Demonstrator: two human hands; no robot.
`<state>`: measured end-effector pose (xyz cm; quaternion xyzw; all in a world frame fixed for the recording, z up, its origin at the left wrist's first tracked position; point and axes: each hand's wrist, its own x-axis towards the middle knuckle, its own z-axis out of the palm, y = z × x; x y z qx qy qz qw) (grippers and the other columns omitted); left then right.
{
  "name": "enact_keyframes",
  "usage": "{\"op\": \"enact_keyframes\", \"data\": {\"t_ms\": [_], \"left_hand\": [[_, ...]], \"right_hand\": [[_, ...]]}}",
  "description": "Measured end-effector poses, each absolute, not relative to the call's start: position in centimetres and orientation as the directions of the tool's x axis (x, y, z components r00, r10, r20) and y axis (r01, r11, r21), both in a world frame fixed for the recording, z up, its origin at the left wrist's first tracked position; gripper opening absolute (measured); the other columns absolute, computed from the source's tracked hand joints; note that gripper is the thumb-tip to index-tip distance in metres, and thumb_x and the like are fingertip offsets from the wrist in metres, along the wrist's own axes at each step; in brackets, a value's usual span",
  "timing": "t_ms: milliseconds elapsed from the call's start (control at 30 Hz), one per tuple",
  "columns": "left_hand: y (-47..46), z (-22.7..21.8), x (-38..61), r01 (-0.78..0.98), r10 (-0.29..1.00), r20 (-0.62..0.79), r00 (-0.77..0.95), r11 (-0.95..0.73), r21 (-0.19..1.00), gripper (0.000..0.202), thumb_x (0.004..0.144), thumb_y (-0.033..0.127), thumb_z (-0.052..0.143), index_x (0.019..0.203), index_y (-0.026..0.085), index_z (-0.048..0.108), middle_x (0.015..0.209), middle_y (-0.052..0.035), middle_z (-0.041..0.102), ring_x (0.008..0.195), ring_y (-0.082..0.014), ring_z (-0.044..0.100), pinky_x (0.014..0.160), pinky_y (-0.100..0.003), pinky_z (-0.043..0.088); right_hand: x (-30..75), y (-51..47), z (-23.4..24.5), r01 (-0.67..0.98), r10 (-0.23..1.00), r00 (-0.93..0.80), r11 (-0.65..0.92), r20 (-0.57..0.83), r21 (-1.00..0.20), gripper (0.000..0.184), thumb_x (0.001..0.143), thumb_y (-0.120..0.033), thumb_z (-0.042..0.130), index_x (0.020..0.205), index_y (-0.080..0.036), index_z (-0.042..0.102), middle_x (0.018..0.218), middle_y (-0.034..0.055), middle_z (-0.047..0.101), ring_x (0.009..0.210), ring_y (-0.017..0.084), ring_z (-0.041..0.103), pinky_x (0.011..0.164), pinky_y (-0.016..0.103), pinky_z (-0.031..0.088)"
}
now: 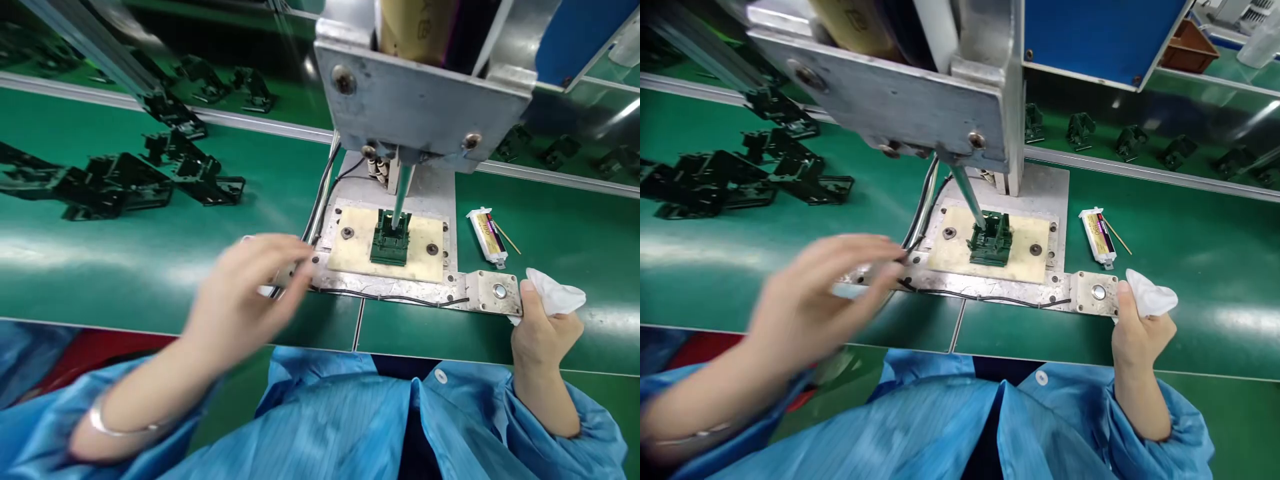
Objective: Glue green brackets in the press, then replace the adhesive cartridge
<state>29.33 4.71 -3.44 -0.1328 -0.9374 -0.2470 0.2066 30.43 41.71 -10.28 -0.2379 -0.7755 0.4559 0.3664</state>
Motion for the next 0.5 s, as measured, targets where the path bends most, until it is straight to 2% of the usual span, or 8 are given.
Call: {"op": "enact_keyframes", "data": {"t_ms": [67, 133, 267, 367, 500], "left_hand": [[7.3, -4.6, 30.2, 0.536, 0.384, 0.446, -0.808, 0.793, 0.289, 0.025, 0.096, 0.030, 0.056, 0.114, 0.019, 0.069, 0.121, -0.0087, 0.074, 0.118, -0.0285, 0.066, 0.103, -0.046, 0.053], [9.6, -5.7, 30.2, 0.612, 0.492, 0.414, -0.766, 0.756, 0.232, 0.037, 0.099, 0.032, 0.053, 0.129, 0.013, 0.063, 0.136, -0.0136, 0.066, 0.132, -0.0306, 0.058, 0.110, -0.048, 0.049], [11.8, -7.0, 28.9, 0.583, 0.504, 0.318, -0.803, 0.774, 0.247, 0.054, 0.101, 0.044, 0.048, 0.140, 0.007, 0.054, 0.142, -0.0181, 0.061, 0.138, -0.0334, 0.051, 0.117, -0.051, 0.041], [12.1, -7.0, 28.3, 0.559, 0.499, 0.268, -0.824, 0.793, 0.242, 0.054, 0.101, 0.043, 0.048, 0.139, 0.006, 0.055, 0.140, -0.0199, 0.061, 0.138, -0.0350, 0.051, 0.118, -0.055, 0.036], [11.1, -5.8, 28.6, 0.590, 0.514, 0.302, -0.803, 0.759, 0.275, 0.052, 0.101, 0.044, 0.046, 0.135, 0.006, 0.058, 0.138, -0.0193, 0.063, 0.134, -0.0346, 0.055, 0.117, -0.056, 0.036]], "right_hand": [[30.1, 41.6, -10.5, 0.027, 0.732, -0.605, 0.413, 0.314, -0.910, 0.043, 0.072, -0.049, 0.081, 0.092, -0.011, 0.075, 0.098, 0.0121, 0.074, 0.096, 0.031, 0.070, 0.092, 0.045, 0.056], [30.0, 41.7, -10.8, 0.018, 0.751, -0.589, 0.380, 0.297, -0.925, 0.044, 0.071, -0.047, 0.081, 0.096, -0.011, 0.075, 0.102, 0.0128, 0.074, 0.099, 0.032, 0.070, 0.094, 0.047, 0.056], [30.1, 42.1, -11.2, 0.010, 0.759, -0.594, 0.337, 0.266, -0.941, 0.044, 0.071, -0.046, 0.081, 0.096, -0.010, 0.074, 0.105, 0.0134, 0.074, 0.100, 0.033, 0.070, 0.095, 0.050, 0.056], [30.1, 42.0, -11.3, -0.005, 0.740, -0.622, 0.325, 0.258, -0.946, 0.049, 0.071, -0.048, 0.082, 0.099, -0.009, 0.074, 0.106, 0.0137, 0.073, 0.100, 0.033, 0.070, 0.096, 0.051, 0.055], [30.2, 42.1, -11.4, 0.028, 0.710, -0.656, 0.361, 0.255, -0.932, 0.052, 0.073, -0.053, 0.081, 0.098, -0.008, 0.074, 0.103, 0.0144, 0.073, 0.099, 0.033, 0.070, 0.093, 0.051, 0.056]]}}
